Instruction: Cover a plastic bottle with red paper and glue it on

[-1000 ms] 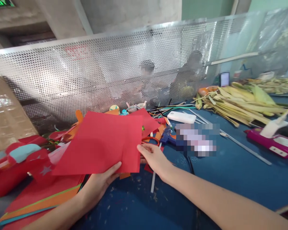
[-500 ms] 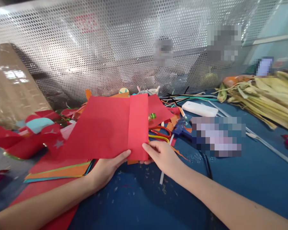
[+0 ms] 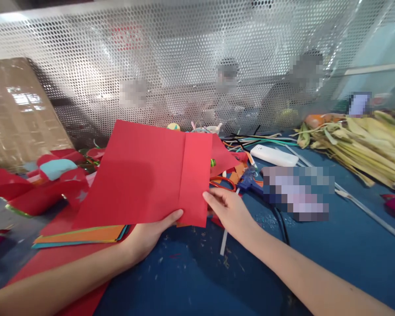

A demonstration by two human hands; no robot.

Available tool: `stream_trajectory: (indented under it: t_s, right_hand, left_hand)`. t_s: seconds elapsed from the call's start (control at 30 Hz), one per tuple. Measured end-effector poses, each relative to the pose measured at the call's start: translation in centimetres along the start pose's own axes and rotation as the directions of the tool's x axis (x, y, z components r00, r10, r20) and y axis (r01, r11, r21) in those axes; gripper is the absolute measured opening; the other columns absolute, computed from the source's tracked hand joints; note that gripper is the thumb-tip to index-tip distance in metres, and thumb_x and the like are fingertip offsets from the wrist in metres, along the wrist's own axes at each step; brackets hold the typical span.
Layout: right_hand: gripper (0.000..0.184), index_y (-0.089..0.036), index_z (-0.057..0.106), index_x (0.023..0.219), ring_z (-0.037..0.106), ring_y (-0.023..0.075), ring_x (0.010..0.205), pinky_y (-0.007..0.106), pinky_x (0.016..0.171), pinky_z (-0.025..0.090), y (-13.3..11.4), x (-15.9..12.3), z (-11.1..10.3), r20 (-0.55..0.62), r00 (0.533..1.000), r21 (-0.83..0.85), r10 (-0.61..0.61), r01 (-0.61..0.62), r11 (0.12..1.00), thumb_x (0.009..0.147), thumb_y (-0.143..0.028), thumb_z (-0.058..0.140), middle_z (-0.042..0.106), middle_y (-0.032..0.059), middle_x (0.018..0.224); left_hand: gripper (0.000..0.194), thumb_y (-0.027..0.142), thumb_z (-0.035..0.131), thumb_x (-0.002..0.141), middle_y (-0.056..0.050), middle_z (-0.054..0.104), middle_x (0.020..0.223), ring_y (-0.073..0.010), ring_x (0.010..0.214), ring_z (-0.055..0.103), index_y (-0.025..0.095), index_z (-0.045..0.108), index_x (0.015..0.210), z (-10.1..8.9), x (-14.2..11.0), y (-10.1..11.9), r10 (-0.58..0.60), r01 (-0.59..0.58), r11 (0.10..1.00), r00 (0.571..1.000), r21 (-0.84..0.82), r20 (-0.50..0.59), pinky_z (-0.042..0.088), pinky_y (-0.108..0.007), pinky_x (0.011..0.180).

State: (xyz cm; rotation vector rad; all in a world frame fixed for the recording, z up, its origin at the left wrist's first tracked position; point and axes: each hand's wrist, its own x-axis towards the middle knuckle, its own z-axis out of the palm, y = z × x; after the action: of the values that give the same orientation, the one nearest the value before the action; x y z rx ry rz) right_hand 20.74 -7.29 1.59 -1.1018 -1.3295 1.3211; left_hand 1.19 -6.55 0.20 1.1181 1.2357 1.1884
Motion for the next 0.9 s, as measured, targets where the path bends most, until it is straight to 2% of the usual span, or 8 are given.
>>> stream_trajectory:
  t_s: [0.13, 0.27, 0.37, 0.57, 0.67, 0.77, 0.83, 0.9]
  right_hand:
    - [0.036, -0.021, 0.071, 0.093, 0.071, 0.0217, 0.083, 0.04, 0.082, 0.057, -0.1, 0.2, -0.3, -0.075, 0.997, 0.055, 0.008, -0.004, 0.998, 0.079, -0.053, 0.064, 0.075, 0.0054, 0.096]
    - [0.034, -0.021, 0.072, 0.092, 0.071, 0.0214, 0.081, 0.038, 0.079, 0.057, -0.2, 0.2, -0.4, -0.146, 0.989, 0.088, -0.013, 0.026, 0.996, 0.077, -0.052, 0.067, 0.076, 0.0049, 0.092]
    - [0.033, -0.021, 0.073, 0.089, 0.071, 0.0218, 0.08, 0.038, 0.078, 0.058, -0.3, 0.2, -0.4, -0.162, 0.987, 0.101, -0.019, 0.035, 0.994, 0.078, -0.052, 0.066, 0.076, 0.0046, 0.09]
    - [0.034, -0.023, 0.074, 0.088, 0.071, 0.0227, 0.079, 0.04, 0.078, 0.057, -0.6, 0.1, -0.4, -0.176, 0.984, 0.1, -0.008, 0.026, 0.995, 0.076, -0.054, 0.068, 0.076, 0.0042, 0.092]
    - [0.042, -0.022, 0.073, 0.091, 0.071, 0.0225, 0.079, 0.038, 0.075, 0.057, -0.5, 0.2, -0.4, -0.18, 0.983, 0.102, 0.021, -0.003, 0.995, 0.078, -0.06, 0.062, 0.076, 0.0067, 0.09]
    - [0.053, -0.02, 0.068, 0.1, 0.071, 0.0225, 0.08, 0.037, 0.072, 0.057, -0.4, 0.4, -0.7, -0.219, 0.975, 0.127, 0.041, -0.013, 0.992, 0.084, -0.066, 0.048, 0.075, 0.0099, 0.088]
    - [0.051, -0.02, 0.065, 0.101, 0.07, 0.0227, 0.084, 0.037, 0.074, 0.056, -0.6, 0.6, -1.3, -0.271, 0.962, 0.044, -0.045, 0.059, 0.997, 0.088, -0.064, 0.043, 0.074, 0.0103, 0.09]
    - [0.039, -0.022, 0.062, 0.1, 0.069, 0.0226, 0.088, 0.037, 0.078, 0.055, -1.2, 0.8, -2.3, -0.303, 0.929, -0.195, -0.212, 0.158, 0.968, 0.091, -0.055, 0.043, 0.073, 0.0094, 0.094]
  left_hand:
    - [0.045, 0.036, 0.081, 0.065, -0.008, 0.072, 0.107, -0.0312, 0.123, 0.054, 0.025, 0.067, 0.106, -0.1, -0.4, 0.6, -0.002, 0.006, 0.977, 1.0, 0.215, -0.021, 0.03, -0.049, 0.113]
    - [0.048, 0.039, 0.081, 0.064, -0.009, 0.073, 0.104, -0.0326, 0.121, 0.056, 0.024, 0.067, 0.107, -0.2, -0.5, 0.8, -0.038, 0.036, 0.955, 0.999, 0.295, 0.002, 0.029, -0.049, 0.114]
    - [0.049, 0.041, 0.08, 0.065, -0.011, 0.072, 0.107, -0.0336, 0.121, 0.056, 0.022, 0.067, 0.108, -0.2, -0.5, 0.9, -0.038, 0.043, 0.937, 0.999, 0.348, -0.022, 0.029, -0.05, 0.114]
    - [0.048, 0.044, 0.077, 0.067, -0.012, 0.069, 0.114, -0.0335, 0.119, 0.057, 0.022, 0.067, 0.109, -0.4, -0.6, 0.6, -0.052, 0.048, 0.922, 0.999, 0.384, 0.001, 0.033, -0.051, 0.112]
    - [0.048, 0.042, 0.079, 0.066, -0.01, 0.07, 0.113, -0.0313, 0.123, 0.055, 0.022, 0.067, 0.108, -0.5, -0.4, 0.1, -0.02, 0.023, 0.953, 1.0, 0.303, -0.014, 0.032, -0.048, 0.114]
    - [0.05, 0.04, 0.08, 0.067, -0.009, 0.07, 0.113, -0.0305, 0.119, 0.058, 0.021, 0.065, 0.11, -0.3, 0.2, 0.1, -0.015, 0.019, 0.995, 0.999, 0.093, -0.047, 0.04, -0.046, 0.108]
    - [0.052, 0.036, 0.079, 0.068, -0.008, 0.07, 0.114, -0.0292, 0.108, 0.065, 0.021, 0.062, 0.115, -0.2, 0.8, 0.4, -0.039, 0.033, 0.996, 0.997, -0.085, -0.07, 0.05, -0.044, 0.099]
    - [0.054, 0.029, 0.078, 0.07, -0.007, 0.069, 0.115, -0.0255, 0.095, 0.07, 0.022, 0.059, 0.12, -0.1, 1.2, 0.7, -0.047, 0.026, 0.977, 0.994, -0.213, -0.099, 0.057, -0.04, 0.09]
